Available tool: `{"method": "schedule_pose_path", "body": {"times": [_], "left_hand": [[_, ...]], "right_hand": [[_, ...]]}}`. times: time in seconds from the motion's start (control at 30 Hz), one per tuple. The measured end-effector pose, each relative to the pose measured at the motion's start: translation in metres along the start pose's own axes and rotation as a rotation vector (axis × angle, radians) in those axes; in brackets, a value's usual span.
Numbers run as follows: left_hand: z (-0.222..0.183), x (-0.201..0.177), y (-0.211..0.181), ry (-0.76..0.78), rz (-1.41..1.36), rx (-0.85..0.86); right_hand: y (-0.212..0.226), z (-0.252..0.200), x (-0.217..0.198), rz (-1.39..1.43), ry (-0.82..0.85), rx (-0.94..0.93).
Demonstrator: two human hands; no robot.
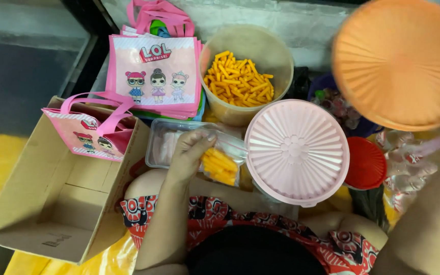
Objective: The person fills small plastic bags with snacks from large containers and seals them by hand.
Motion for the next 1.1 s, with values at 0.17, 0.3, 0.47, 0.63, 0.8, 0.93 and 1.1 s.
{"method": "schedule_pose_path", "body": {"times": [0.17, 0.3, 0.47, 0.63, 0.8, 0.93, 1.1], "left_hand": [[0.011, 0.04, -0.044, 0.297, 0.269, 0.14], [0.017, 0.03, -0.045, 0.335, 0.465, 0.211], [0.025, 0.027, -0.042, 0.317, 0.585, 0.215], [0.041, 0.013, -0.012, 0.298, 0.715, 0.128], [0.052, 0.01, 0.001, 0.269, 0.788, 0.103], [0.066, -0.008, 0.023, 0.287, 0.855, 0.099], [0.073, -0.016, 0.033, 0.242, 0.906, 0.085]], "right_hand": [[0.268, -0.018, 0.188, 0.168, -0.225, 0.069], [0.33, 0.0, 0.285, 0.072, -0.109, -0.093], [0.266, 0.111, 0.316, -0.304, -0.136, -0.18], [0.305, 0.073, 0.332, -0.857, -0.157, -0.151], [0.32, 0.05, 0.341, -0.908, -0.115, -0.039], [0.328, 0.052, 0.345, -1.043, -0.088, -0.039], [0.337, 0.044, 0.34, -1.002, 0.04, -0.002]]}}
Point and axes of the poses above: each hand's wrist, its own z-axis towards the middle knuckle, its own x-axis out of the palm, y = z × x, the point moved 1 cm from there along z, towards the middle knuckle, and after that the axes turned 8 degrees about -z, right-handed, at the moved point
